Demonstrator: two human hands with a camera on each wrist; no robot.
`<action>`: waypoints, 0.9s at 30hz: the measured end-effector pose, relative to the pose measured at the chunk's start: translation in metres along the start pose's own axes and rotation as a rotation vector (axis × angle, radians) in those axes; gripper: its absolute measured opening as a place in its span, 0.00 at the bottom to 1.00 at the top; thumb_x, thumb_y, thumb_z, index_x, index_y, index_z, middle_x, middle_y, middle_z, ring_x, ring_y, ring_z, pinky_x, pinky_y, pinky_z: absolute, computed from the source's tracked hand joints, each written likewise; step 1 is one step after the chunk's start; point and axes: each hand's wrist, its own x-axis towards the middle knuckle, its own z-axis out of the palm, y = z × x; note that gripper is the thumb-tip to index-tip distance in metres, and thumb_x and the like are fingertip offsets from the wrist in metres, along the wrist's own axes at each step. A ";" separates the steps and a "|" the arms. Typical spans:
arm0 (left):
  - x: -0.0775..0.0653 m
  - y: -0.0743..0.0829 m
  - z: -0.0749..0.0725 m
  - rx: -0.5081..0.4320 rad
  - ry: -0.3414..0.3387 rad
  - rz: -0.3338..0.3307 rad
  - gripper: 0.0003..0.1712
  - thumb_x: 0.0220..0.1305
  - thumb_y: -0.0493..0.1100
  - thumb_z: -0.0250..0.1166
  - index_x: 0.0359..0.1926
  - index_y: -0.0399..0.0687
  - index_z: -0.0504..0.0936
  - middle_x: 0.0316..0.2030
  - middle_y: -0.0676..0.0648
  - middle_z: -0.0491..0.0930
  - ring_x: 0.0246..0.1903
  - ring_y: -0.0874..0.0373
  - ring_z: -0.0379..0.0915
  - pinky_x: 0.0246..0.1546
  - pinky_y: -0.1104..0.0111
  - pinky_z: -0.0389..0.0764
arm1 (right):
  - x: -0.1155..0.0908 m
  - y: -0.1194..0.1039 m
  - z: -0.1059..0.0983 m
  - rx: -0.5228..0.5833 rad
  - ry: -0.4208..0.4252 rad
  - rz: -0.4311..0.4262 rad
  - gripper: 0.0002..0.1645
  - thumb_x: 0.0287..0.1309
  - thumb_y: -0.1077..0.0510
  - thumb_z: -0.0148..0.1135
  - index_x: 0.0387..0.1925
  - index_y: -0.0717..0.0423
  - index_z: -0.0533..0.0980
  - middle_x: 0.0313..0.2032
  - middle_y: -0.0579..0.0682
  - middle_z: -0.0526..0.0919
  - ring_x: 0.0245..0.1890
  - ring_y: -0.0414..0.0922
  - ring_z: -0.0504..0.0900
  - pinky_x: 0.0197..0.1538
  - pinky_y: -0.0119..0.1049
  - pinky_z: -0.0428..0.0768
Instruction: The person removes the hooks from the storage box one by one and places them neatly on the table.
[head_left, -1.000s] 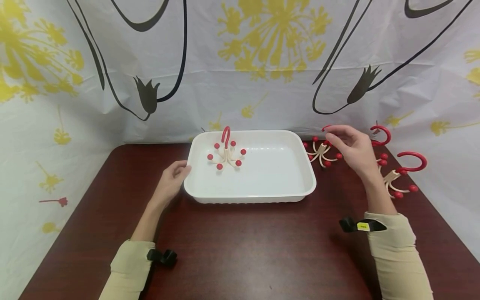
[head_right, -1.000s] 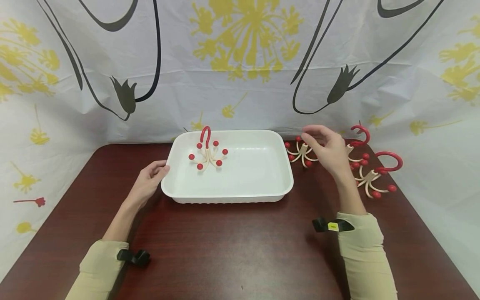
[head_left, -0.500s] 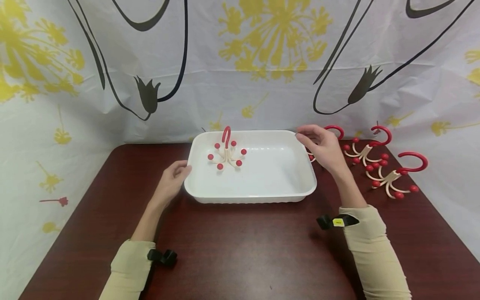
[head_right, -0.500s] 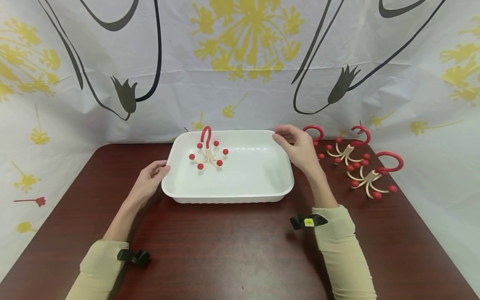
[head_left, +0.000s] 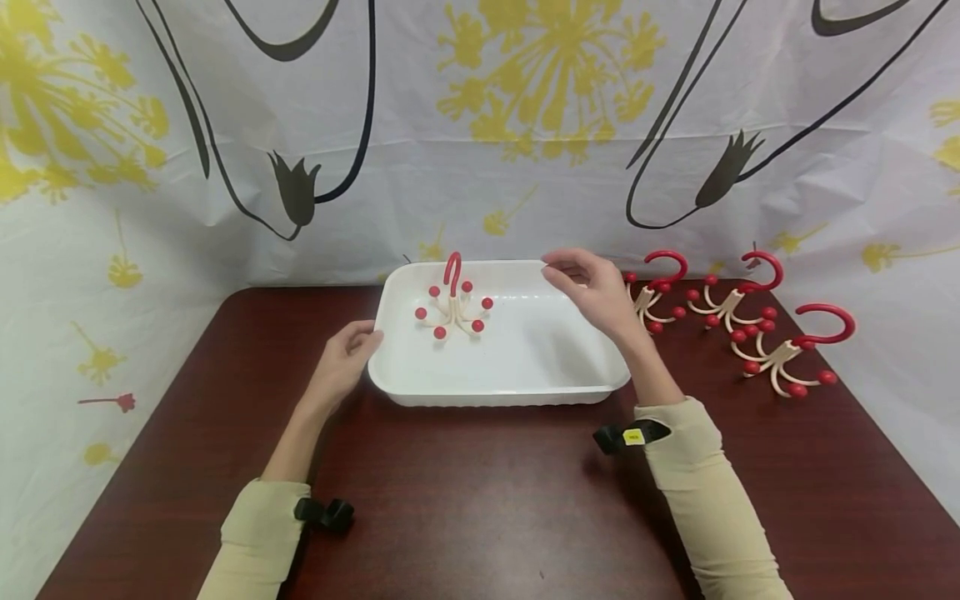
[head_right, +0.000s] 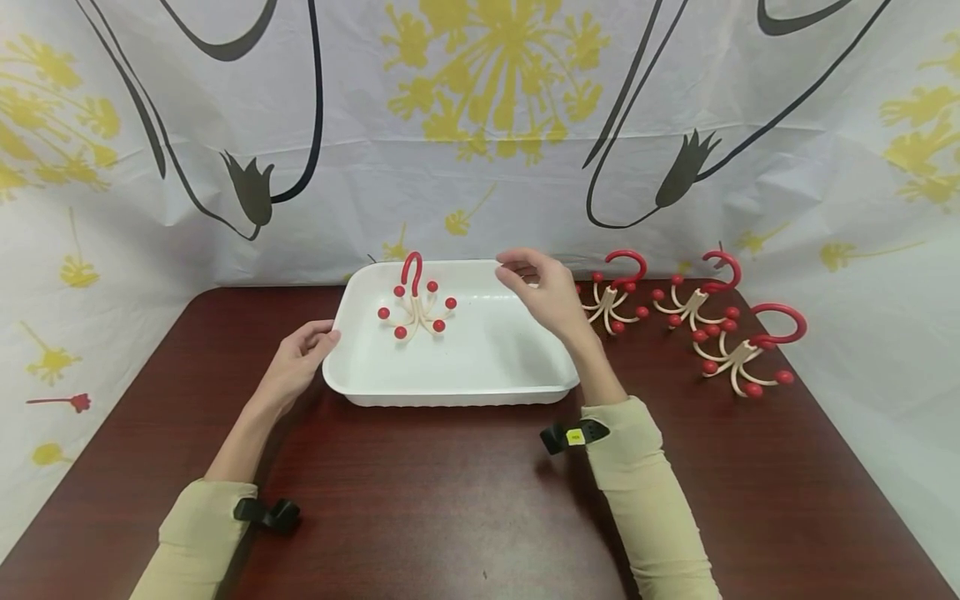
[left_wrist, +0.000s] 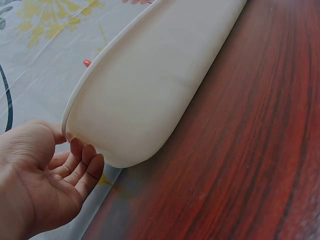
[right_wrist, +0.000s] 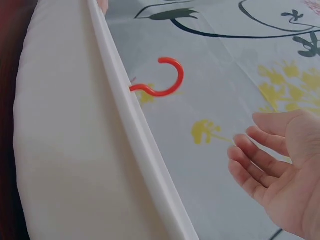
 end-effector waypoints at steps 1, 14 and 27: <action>0.000 0.000 0.000 0.000 0.000 0.002 0.30 0.77 0.54 0.55 0.69 0.39 0.68 0.57 0.34 0.77 0.55 0.44 0.77 0.54 0.58 0.78 | 0.001 -0.001 0.003 0.004 -0.005 -0.003 0.20 0.69 0.52 0.64 0.57 0.59 0.80 0.50 0.55 0.84 0.49 0.45 0.81 0.55 0.33 0.76; 0.001 0.000 0.000 -0.003 0.001 -0.010 0.30 0.77 0.54 0.55 0.69 0.41 0.68 0.57 0.35 0.77 0.55 0.44 0.77 0.55 0.57 0.77 | 0.016 -0.014 0.049 0.081 -0.033 -0.018 0.16 0.68 0.58 0.65 0.52 0.64 0.80 0.47 0.60 0.84 0.48 0.51 0.82 0.55 0.43 0.77; 0.000 -0.002 0.000 0.008 0.005 0.007 0.31 0.77 0.55 0.55 0.69 0.39 0.69 0.56 0.34 0.77 0.55 0.44 0.77 0.53 0.62 0.77 | 0.025 -0.021 0.090 0.056 -0.083 0.026 0.18 0.67 0.56 0.66 0.53 0.63 0.79 0.45 0.55 0.85 0.45 0.49 0.83 0.54 0.42 0.78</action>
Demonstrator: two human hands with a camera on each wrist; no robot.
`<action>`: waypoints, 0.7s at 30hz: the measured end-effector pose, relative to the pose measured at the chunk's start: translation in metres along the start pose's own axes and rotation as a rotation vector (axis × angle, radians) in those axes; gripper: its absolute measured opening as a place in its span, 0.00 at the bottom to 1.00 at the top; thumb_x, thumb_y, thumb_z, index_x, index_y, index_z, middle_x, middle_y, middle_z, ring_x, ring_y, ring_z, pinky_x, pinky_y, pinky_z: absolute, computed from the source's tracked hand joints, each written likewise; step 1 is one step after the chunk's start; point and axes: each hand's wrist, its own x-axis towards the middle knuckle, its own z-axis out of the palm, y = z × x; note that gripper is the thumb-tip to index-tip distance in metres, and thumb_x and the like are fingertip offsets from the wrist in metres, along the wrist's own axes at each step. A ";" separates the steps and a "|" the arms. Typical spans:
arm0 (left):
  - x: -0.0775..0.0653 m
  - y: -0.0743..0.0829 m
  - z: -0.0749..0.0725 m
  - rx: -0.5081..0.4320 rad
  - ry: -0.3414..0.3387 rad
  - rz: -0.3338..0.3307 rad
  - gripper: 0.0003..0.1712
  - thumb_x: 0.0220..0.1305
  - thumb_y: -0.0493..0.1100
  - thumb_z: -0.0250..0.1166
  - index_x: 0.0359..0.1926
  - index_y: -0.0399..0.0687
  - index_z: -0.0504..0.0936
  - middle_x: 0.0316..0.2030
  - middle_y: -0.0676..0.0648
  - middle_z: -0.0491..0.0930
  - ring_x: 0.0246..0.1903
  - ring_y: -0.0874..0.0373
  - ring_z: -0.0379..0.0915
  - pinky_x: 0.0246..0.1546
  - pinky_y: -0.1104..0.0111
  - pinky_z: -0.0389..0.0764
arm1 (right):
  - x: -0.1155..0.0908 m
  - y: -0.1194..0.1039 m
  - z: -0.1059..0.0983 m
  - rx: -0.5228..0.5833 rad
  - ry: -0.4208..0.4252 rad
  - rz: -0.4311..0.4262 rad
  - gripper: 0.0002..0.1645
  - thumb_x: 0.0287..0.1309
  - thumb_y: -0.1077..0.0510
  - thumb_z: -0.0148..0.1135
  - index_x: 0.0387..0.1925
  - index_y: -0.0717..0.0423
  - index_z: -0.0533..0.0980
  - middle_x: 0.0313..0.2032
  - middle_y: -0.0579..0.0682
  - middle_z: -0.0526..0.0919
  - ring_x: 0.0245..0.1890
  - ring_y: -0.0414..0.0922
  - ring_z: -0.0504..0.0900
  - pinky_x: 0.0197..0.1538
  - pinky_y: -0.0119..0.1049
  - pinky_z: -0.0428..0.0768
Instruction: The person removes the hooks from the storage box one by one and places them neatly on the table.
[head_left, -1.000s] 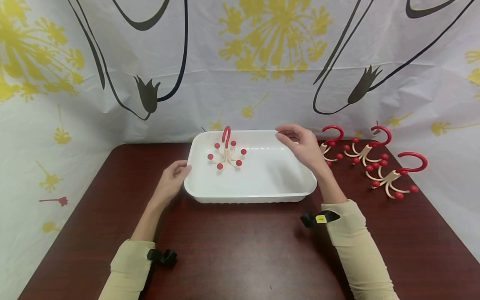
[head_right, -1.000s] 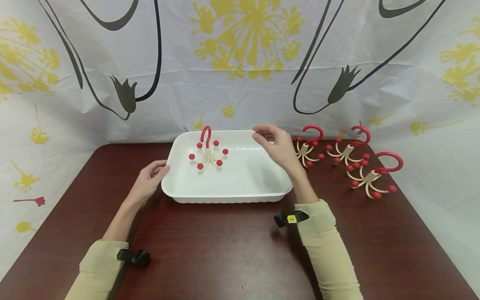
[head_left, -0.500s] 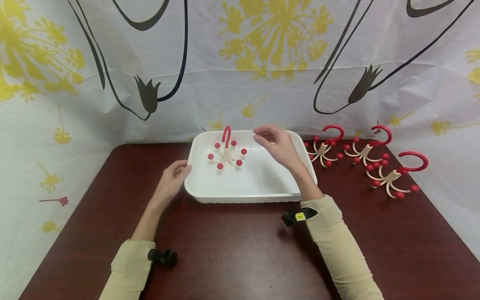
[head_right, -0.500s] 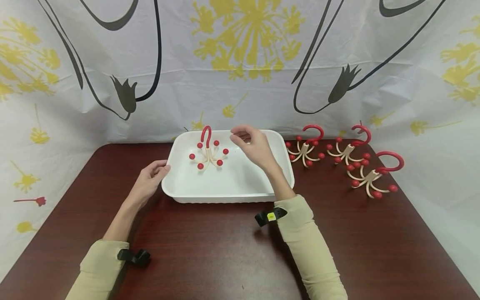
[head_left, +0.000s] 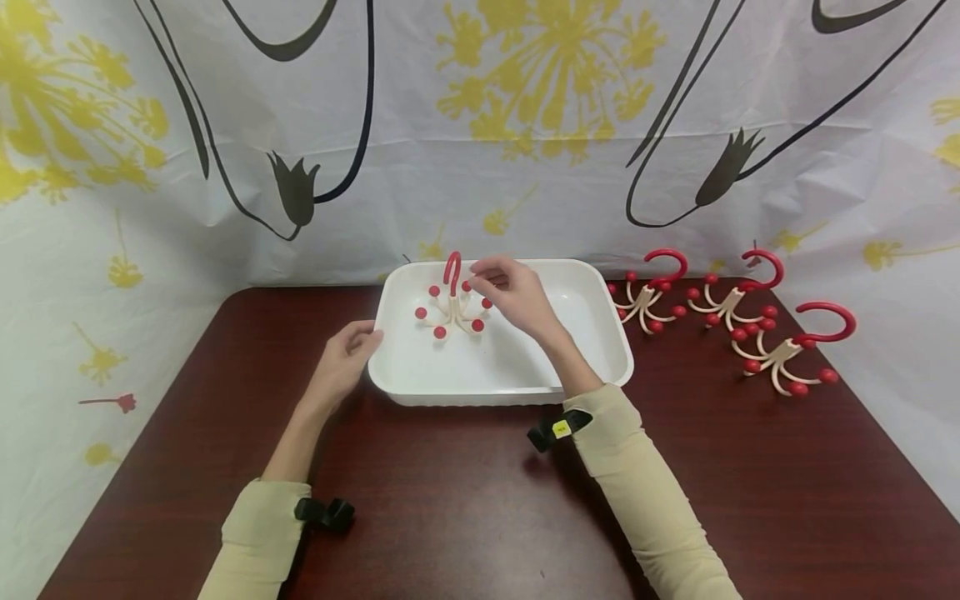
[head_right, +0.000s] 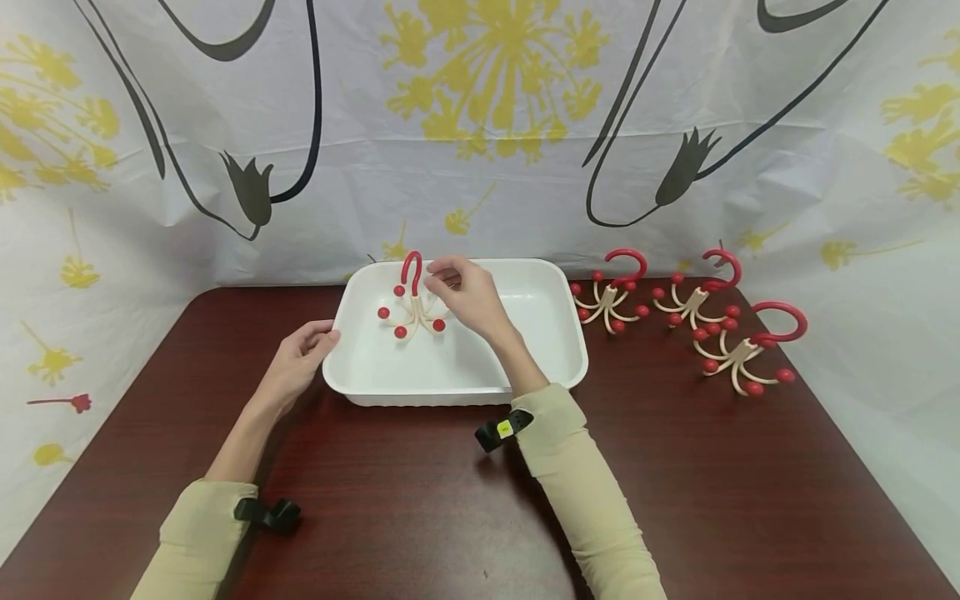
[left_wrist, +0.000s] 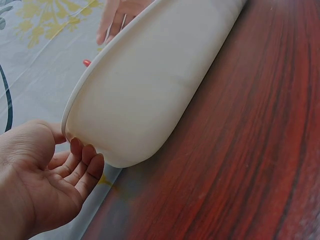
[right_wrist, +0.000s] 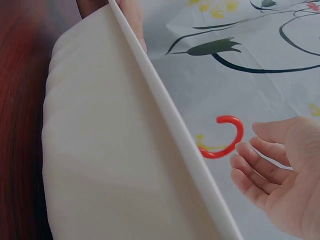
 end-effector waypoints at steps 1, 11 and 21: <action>0.000 0.000 0.000 -0.002 0.002 -0.002 0.30 0.77 0.55 0.55 0.69 0.40 0.69 0.56 0.34 0.77 0.55 0.44 0.77 0.53 0.63 0.77 | 0.001 -0.001 0.003 0.005 -0.001 0.001 0.18 0.67 0.57 0.66 0.53 0.63 0.79 0.45 0.56 0.85 0.45 0.49 0.83 0.54 0.42 0.78; -0.001 0.001 0.000 -0.016 -0.004 -0.010 0.30 0.76 0.55 0.56 0.69 0.41 0.69 0.56 0.35 0.77 0.56 0.44 0.77 0.54 0.60 0.77 | 0.008 -0.004 0.025 0.010 -0.017 0.057 0.15 0.67 0.58 0.65 0.50 0.64 0.79 0.44 0.57 0.85 0.45 0.50 0.83 0.54 0.40 0.79; 0.000 0.000 -0.001 -0.040 -0.005 0.001 0.30 0.77 0.53 0.56 0.69 0.38 0.69 0.56 0.32 0.77 0.56 0.42 0.77 0.51 0.65 0.78 | 0.012 -0.005 0.039 0.036 -0.014 0.095 0.18 0.67 0.58 0.66 0.53 0.65 0.79 0.45 0.58 0.84 0.47 0.51 0.82 0.54 0.40 0.79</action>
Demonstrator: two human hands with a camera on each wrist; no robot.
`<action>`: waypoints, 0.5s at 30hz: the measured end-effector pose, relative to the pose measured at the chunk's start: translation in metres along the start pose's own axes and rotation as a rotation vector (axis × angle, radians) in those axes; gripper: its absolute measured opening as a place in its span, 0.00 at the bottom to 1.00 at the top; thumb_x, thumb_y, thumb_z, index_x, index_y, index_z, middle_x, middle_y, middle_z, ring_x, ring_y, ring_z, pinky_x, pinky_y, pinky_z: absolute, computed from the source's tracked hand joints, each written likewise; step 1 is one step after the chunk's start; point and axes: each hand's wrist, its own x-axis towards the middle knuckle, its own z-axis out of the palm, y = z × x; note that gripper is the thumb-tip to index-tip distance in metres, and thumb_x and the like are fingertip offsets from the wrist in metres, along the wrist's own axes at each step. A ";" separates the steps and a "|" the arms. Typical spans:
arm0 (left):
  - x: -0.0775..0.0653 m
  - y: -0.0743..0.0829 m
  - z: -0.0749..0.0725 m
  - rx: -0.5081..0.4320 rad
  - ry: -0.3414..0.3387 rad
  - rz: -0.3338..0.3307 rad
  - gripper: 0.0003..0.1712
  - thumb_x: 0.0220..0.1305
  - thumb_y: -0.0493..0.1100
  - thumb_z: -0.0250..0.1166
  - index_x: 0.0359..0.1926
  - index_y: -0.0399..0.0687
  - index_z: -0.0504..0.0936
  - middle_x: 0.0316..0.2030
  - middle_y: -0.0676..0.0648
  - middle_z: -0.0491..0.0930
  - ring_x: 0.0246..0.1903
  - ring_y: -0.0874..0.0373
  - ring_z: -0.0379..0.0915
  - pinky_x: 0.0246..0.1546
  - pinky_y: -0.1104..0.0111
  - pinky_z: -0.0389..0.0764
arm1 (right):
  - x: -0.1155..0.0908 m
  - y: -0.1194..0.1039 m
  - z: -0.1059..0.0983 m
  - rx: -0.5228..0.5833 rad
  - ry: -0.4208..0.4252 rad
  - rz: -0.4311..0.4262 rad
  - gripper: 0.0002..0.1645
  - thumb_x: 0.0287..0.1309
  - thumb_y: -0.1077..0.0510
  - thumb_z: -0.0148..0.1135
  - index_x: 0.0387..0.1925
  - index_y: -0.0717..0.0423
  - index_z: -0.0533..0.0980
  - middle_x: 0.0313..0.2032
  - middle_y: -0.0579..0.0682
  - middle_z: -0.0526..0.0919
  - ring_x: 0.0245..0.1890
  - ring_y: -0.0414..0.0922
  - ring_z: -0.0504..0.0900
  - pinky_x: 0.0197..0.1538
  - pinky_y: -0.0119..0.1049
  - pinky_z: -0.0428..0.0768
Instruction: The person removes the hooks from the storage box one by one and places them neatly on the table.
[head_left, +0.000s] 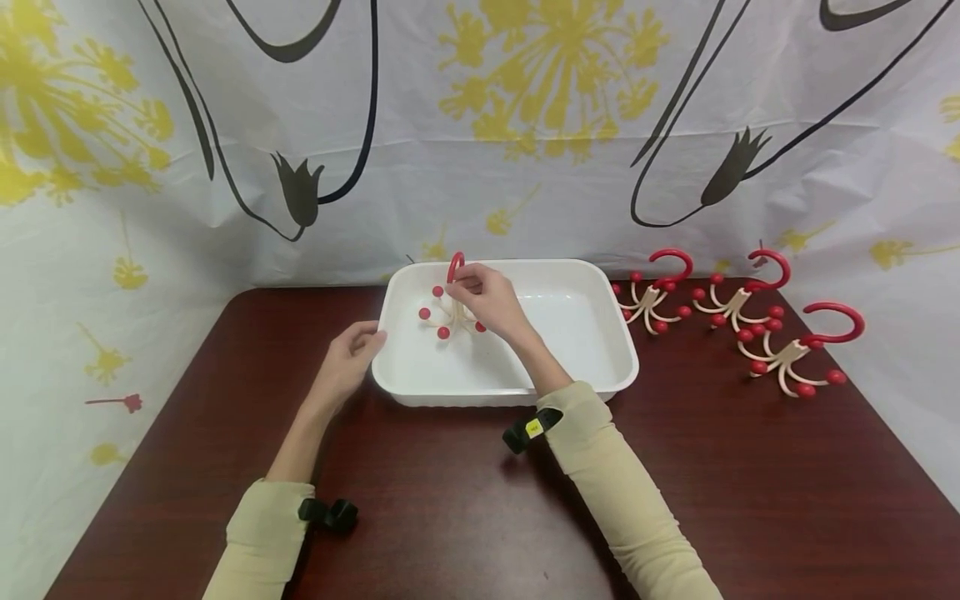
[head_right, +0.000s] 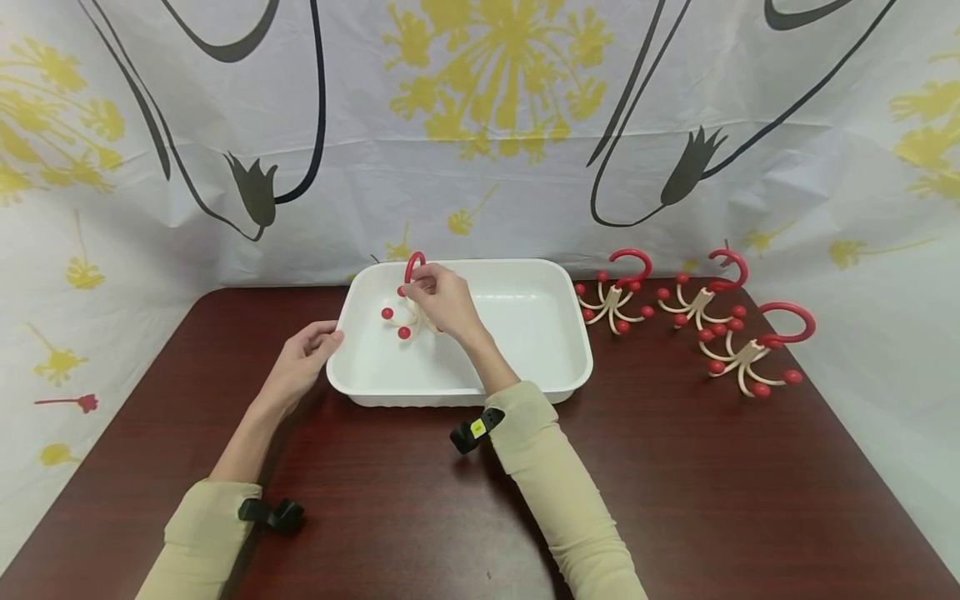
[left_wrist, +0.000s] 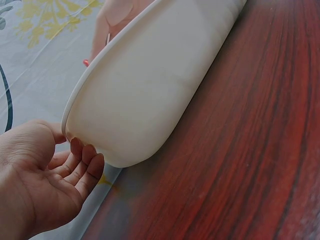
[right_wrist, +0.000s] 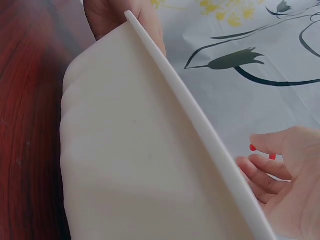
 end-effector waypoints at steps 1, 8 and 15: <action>0.000 -0.001 0.000 -0.001 -0.001 0.002 0.30 0.77 0.53 0.56 0.69 0.38 0.69 0.56 0.32 0.77 0.56 0.42 0.77 0.50 0.66 0.78 | 0.000 -0.001 0.001 0.001 0.003 0.000 0.18 0.67 0.58 0.65 0.53 0.65 0.79 0.45 0.58 0.84 0.47 0.51 0.82 0.54 0.40 0.79; 0.001 -0.001 0.001 -0.021 -0.007 0.024 0.29 0.77 0.51 0.56 0.68 0.35 0.69 0.53 0.30 0.77 0.54 0.41 0.77 0.45 0.72 0.79 | -0.002 -0.005 0.000 0.013 0.033 -0.003 0.15 0.67 0.58 0.66 0.50 0.65 0.80 0.44 0.58 0.84 0.45 0.51 0.82 0.52 0.40 0.79; 0.001 -0.001 0.000 -0.022 -0.004 0.032 0.29 0.77 0.51 0.57 0.68 0.35 0.69 0.53 0.30 0.77 0.53 0.41 0.77 0.44 0.72 0.79 | -0.004 -0.005 -0.002 0.021 0.041 -0.007 0.15 0.65 0.55 0.68 0.46 0.64 0.80 0.41 0.57 0.86 0.42 0.51 0.84 0.49 0.39 0.80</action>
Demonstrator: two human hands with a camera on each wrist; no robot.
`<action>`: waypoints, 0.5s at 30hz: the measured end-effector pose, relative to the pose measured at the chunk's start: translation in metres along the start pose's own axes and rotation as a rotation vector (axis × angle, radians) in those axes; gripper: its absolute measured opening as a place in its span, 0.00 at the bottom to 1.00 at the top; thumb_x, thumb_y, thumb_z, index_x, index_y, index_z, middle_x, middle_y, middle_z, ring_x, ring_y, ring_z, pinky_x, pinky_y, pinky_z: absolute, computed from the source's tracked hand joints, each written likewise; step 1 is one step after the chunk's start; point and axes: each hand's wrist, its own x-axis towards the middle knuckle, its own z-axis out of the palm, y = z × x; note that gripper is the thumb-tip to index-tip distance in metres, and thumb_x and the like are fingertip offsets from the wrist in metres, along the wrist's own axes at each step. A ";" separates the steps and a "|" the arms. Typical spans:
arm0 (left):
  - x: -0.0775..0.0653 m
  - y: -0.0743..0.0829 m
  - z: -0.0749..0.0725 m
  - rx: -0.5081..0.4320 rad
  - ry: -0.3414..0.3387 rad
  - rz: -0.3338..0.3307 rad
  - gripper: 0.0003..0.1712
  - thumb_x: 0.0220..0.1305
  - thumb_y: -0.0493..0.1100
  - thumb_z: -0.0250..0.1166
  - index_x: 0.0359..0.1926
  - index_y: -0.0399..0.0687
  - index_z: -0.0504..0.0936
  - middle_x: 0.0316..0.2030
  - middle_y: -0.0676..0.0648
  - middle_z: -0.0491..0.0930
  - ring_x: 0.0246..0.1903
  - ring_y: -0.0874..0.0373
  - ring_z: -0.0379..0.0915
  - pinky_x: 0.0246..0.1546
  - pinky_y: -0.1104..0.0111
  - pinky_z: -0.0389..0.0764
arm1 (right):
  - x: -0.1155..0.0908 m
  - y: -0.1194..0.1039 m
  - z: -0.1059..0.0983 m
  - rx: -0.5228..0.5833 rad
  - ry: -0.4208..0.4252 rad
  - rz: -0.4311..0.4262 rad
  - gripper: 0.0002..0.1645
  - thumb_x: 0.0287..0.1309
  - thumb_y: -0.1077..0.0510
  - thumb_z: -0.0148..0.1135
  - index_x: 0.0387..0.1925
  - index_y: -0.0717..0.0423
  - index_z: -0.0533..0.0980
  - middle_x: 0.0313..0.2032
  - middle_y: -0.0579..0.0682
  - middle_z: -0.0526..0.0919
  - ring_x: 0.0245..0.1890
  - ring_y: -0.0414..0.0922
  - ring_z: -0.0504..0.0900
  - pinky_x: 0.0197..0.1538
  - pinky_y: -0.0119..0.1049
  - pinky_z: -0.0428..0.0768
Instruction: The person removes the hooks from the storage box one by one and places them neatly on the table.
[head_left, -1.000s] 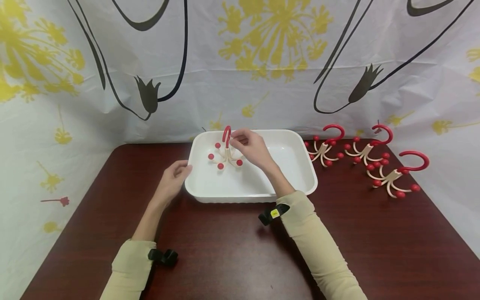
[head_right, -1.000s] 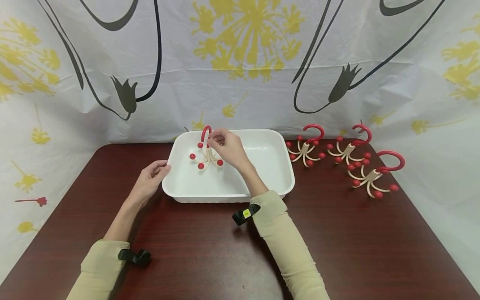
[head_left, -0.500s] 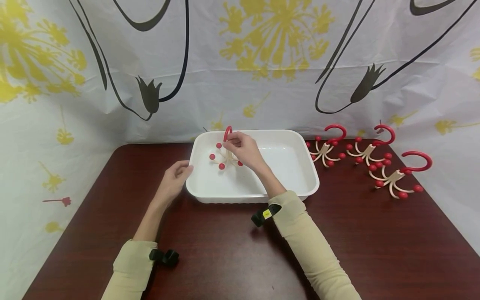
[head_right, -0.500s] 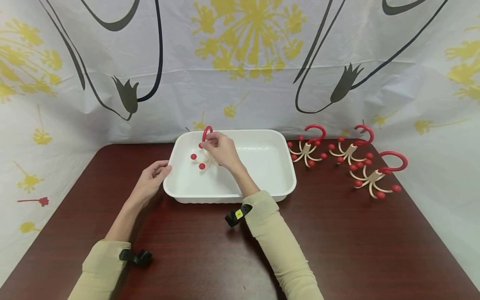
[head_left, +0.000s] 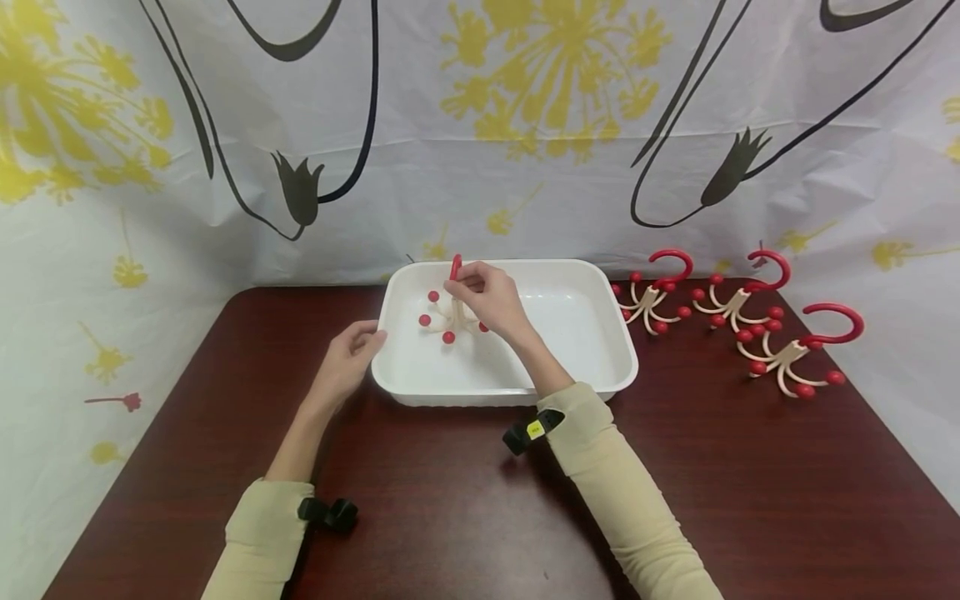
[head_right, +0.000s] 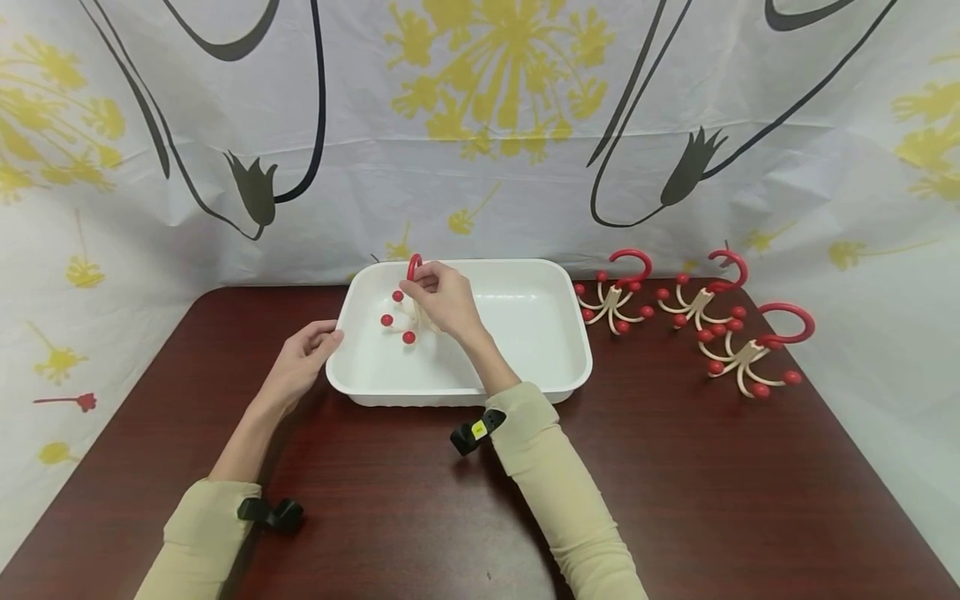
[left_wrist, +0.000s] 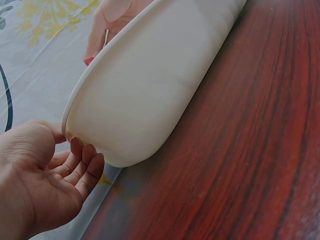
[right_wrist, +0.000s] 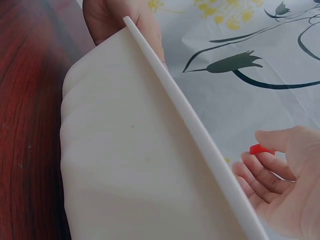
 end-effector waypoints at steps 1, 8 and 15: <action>0.000 0.000 0.000 -0.004 -0.001 0.001 0.29 0.77 0.51 0.57 0.68 0.35 0.69 0.53 0.30 0.77 0.53 0.41 0.77 0.44 0.72 0.79 | 0.000 0.000 0.000 0.006 0.001 -0.002 0.15 0.65 0.55 0.68 0.45 0.64 0.81 0.41 0.57 0.86 0.42 0.52 0.84 0.49 0.39 0.80; -0.001 0.000 0.000 -0.021 0.002 0.013 0.28 0.77 0.49 0.57 0.67 0.34 0.70 0.52 0.30 0.78 0.52 0.41 0.77 0.44 0.71 0.79 | 0.000 0.004 -0.007 -0.005 0.018 -0.033 0.12 0.65 0.56 0.68 0.41 0.63 0.82 0.37 0.56 0.87 0.40 0.54 0.85 0.45 0.38 0.79; -0.001 0.000 0.000 -0.005 0.000 0.008 0.29 0.77 0.50 0.56 0.68 0.34 0.69 0.53 0.31 0.77 0.54 0.41 0.77 0.44 0.72 0.79 | -0.004 0.001 -0.020 -0.037 0.021 -0.056 0.12 0.65 0.56 0.68 0.41 0.63 0.83 0.37 0.55 0.88 0.38 0.50 0.85 0.47 0.39 0.80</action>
